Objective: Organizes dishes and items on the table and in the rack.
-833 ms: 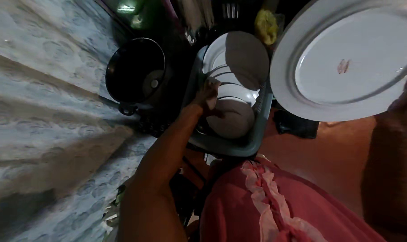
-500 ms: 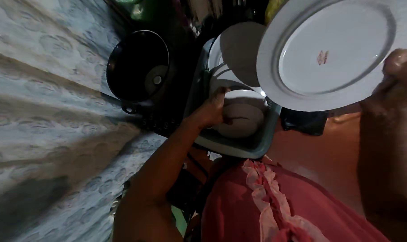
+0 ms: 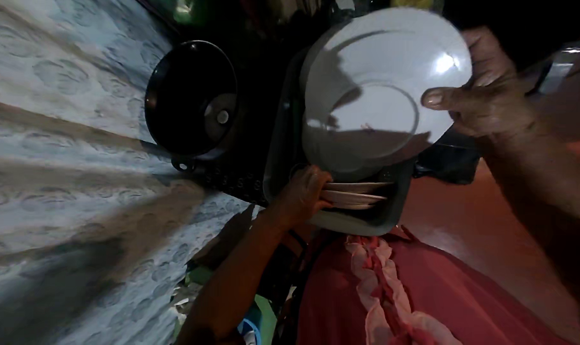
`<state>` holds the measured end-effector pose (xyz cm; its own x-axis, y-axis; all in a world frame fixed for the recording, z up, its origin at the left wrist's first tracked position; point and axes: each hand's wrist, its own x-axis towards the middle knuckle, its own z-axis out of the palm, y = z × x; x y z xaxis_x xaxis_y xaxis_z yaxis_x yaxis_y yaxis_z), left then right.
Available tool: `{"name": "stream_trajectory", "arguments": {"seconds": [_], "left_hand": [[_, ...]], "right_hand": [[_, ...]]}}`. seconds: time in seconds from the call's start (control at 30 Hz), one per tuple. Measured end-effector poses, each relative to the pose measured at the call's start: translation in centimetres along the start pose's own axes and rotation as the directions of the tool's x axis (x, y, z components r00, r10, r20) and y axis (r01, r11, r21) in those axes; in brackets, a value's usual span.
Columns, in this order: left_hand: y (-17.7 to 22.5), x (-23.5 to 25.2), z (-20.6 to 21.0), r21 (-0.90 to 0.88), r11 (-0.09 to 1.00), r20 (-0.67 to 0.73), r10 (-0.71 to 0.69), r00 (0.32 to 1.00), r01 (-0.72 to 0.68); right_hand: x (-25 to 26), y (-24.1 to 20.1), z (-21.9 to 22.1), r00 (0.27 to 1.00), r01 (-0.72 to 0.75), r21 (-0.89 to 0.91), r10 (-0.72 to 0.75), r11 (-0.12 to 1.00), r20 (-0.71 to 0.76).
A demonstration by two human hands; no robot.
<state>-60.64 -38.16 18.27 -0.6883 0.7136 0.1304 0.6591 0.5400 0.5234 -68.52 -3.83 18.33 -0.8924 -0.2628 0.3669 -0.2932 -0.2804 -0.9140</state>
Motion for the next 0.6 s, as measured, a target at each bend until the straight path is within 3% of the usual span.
{"name": "stream_trajectory", "arguments": {"seconds": [0.3,0.6], "left_hand": [[-0.2,0.1,-0.1,-0.020,1.000,-0.004,0.022,1.000,-0.022],[-0.4,0.1,-0.2,-0.021,0.999,-0.002,0.033,0.999,-0.033]], "right_hand": [[-0.4,2.8,2.3,0.975,-0.180,-0.057,0.186,0.982,0.125],[-0.9,2.2,4.9,0.929,-0.342,-0.198,0.363,0.919,0.077]]}}
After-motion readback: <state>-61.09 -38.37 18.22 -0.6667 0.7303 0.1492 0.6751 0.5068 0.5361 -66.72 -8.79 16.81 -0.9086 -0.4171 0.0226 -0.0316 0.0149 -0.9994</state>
